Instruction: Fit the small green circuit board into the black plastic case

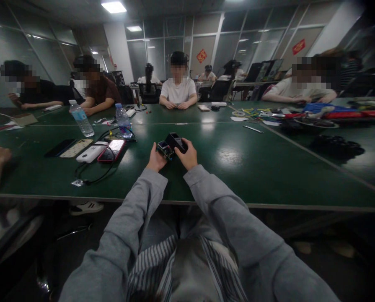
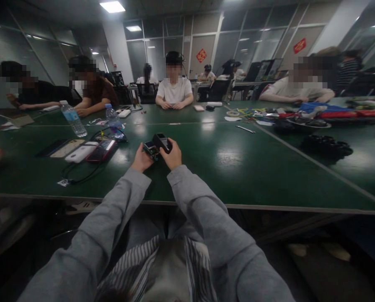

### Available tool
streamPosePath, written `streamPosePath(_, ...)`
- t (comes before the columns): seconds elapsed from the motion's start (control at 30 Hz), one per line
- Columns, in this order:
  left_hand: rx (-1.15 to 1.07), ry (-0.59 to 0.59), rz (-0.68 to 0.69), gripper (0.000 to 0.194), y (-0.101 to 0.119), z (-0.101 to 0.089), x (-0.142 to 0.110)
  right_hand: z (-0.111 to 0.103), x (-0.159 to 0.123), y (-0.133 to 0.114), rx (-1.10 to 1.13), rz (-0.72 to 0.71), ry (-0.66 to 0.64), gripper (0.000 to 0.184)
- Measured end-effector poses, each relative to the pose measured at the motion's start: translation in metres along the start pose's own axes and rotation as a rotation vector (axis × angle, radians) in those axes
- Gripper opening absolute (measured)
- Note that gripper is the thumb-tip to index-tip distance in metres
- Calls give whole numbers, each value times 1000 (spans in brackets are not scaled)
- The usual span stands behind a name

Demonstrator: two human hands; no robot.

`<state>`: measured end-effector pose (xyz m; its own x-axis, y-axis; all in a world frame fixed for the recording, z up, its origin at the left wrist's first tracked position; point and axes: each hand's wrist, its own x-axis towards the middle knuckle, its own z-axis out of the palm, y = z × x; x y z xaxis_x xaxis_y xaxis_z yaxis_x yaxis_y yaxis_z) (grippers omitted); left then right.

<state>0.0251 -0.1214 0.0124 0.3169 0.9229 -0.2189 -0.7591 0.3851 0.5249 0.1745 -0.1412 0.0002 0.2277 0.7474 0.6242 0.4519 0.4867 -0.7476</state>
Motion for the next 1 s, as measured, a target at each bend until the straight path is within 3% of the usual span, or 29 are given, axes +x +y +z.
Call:
streamPosePath(0.13, 25, 45, 3, 54, 0, 3, -3, 12, -9, -13, 92, -9, -51, 55)
streamPosePath(0.33, 56, 87, 9, 53, -1, 9, -7, 17, -11, -10, 96, -12, -92, 55)
streamPosePath(0.53, 71, 100, 8, 55, 1, 3, -2, 17, -13, -4, 14, -57, -293, 58)
streamPosePath(1.0, 37, 101, 12, 61, 2, -2, 0, 19, -13, 3, 35, -112, -322, 60)
